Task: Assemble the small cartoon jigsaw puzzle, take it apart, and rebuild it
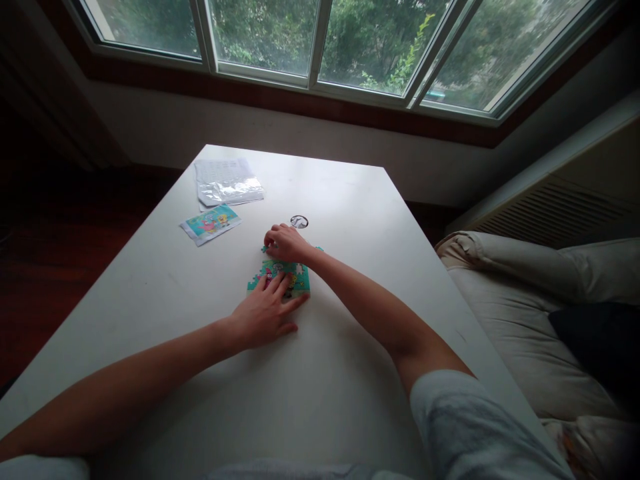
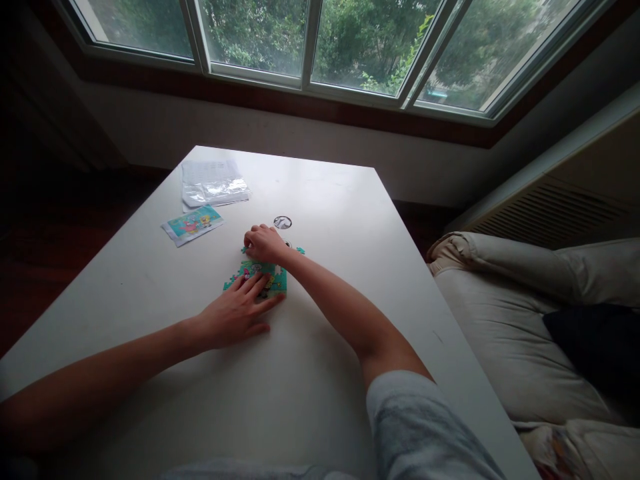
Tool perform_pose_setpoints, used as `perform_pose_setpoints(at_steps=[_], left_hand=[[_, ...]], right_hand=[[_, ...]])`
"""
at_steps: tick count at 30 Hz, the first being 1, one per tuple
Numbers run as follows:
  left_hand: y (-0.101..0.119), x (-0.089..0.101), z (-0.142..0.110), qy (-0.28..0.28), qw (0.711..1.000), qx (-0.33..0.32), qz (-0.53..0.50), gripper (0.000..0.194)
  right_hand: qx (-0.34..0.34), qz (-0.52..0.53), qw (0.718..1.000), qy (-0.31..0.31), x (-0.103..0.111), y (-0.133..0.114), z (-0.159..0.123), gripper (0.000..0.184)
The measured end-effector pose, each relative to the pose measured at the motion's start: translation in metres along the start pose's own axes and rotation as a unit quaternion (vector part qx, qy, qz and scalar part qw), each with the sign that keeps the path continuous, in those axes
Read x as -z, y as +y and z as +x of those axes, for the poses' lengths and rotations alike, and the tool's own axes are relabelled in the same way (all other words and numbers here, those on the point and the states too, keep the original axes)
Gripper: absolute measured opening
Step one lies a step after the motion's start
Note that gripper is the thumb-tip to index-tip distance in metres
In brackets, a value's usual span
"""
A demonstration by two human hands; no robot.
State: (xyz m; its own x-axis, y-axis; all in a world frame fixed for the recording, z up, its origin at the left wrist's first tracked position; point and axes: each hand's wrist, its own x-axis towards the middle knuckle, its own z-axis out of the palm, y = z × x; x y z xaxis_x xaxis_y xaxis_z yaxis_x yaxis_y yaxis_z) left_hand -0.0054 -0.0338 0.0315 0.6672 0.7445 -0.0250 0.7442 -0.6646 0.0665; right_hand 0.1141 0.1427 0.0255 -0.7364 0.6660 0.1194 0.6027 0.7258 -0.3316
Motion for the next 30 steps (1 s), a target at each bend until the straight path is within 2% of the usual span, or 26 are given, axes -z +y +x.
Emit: perform_pose_setpoints(at_steps=[4, 9, 12, 15, 21, 24, 30], left_hand=[[-0.002, -0.002, 0.0, 0.005, 1.0, -0.004, 0.002, 0.065], [-0.005, -0.003, 0.0, 0.002, 1.0, -0.006, -0.003, 0.065], [-0.007, -0.003, 0.0, -0.003, 1.0, -0.003, -0.005, 0.065], [-0.008, -0.005, 0.0, -0.005, 1.0, -0.002, -0.004, 0.066], [-0.006, -0.008, 0.0, -0.001, 1.0, 0.0, 0.003, 0.062], [-0.004, -0.007, 0.0, -0.005, 1.0, -0.003, 0.004, 0.061], [-0.004, -0.007, 0.0, 0.001, 1.0, -0.006, 0.009, 0.061]], right_hand=[[0.028, 0.058, 0.998, 0.026, -0.009, 0.006, -0.001, 0.012], [0.046, 0.2, 0.977, 0.056, -0.014, 0.011, -0.01, 0.017], [0.023, 0.251, 0.965, 0.079, -0.009, 0.018, -0.019, 0.027], [0.001, 0.247, 0.961, 0.121, -0.003, 0.035, -0.027, 0.025], [-0.117, 0.212, 0.948, 0.208, 0.001, 0.075, -0.042, 0.023], [-0.13, 0.205, 0.952, 0.187, -0.001, 0.081, -0.048, 0.023], [-0.069, 0.228, 0.967, 0.084, -0.01, 0.071, -0.051, 0.022]])
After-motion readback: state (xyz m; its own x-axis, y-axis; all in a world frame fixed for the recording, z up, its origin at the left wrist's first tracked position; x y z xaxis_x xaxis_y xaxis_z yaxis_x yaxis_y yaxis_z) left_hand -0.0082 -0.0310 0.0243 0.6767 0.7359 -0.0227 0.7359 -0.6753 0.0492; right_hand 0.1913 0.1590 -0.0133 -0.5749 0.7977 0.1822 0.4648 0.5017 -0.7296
